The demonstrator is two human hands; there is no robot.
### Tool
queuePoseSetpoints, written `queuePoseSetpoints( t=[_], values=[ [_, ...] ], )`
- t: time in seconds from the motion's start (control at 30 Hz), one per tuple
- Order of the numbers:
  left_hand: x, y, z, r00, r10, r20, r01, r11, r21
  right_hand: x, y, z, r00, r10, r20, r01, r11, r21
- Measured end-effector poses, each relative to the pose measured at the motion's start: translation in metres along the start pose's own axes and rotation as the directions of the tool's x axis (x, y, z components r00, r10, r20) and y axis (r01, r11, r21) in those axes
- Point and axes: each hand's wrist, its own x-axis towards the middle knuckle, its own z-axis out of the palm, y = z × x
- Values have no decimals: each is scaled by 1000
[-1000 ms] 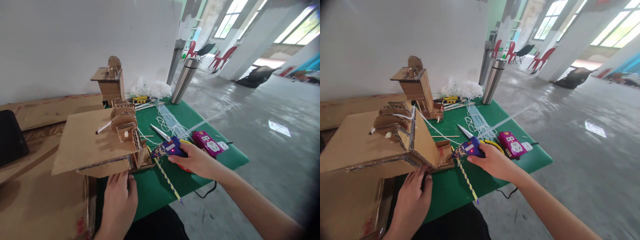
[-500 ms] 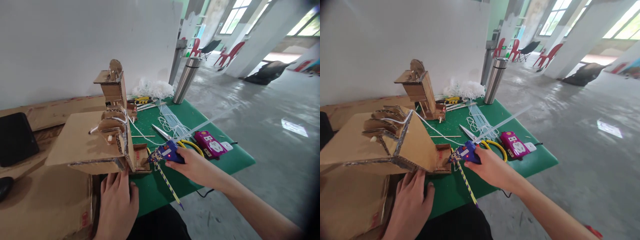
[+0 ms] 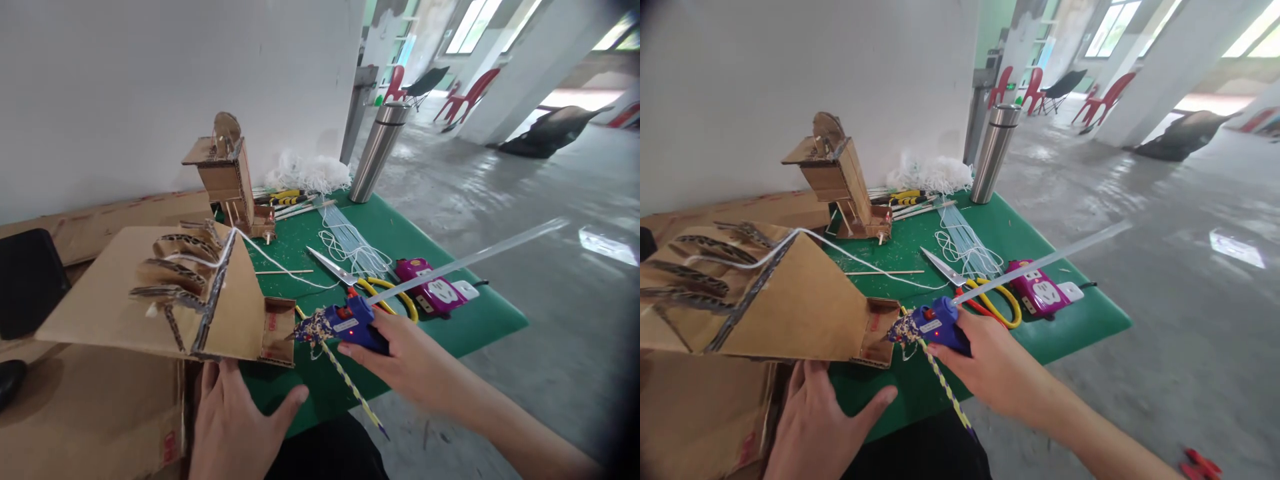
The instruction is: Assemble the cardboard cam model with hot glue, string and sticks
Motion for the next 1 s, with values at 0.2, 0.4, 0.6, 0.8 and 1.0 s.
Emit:
queuePoseSetpoints(
  t=[0.2, 0.4, 0.6, 0.8, 1.0],
  values=[
    [3, 2, 9, 999, -16, -36, 17, 999, 36, -2, 11, -5, 999, 9, -49, -5, 997, 79],
    [8, 11, 5, 984, 71, -163, -68, 997, 22, -5, 14, -8, 992, 69, -102, -63, 996, 64],
    [11, 14, 5, 972, 112, -205, -101, 993, 60, -4, 12, -10, 991, 61, -123, -50, 994, 93],
    [11, 15, 6, 971, 126, -205, -116, 991, 60, -4, 18, -13, 987, 130, -92, -114, 981, 159],
    [12, 10, 4, 974, 154, -166, -155, 988, 4, 1, 23, -33, 925, 354, -140, -330, 929, 170]
  ],
)
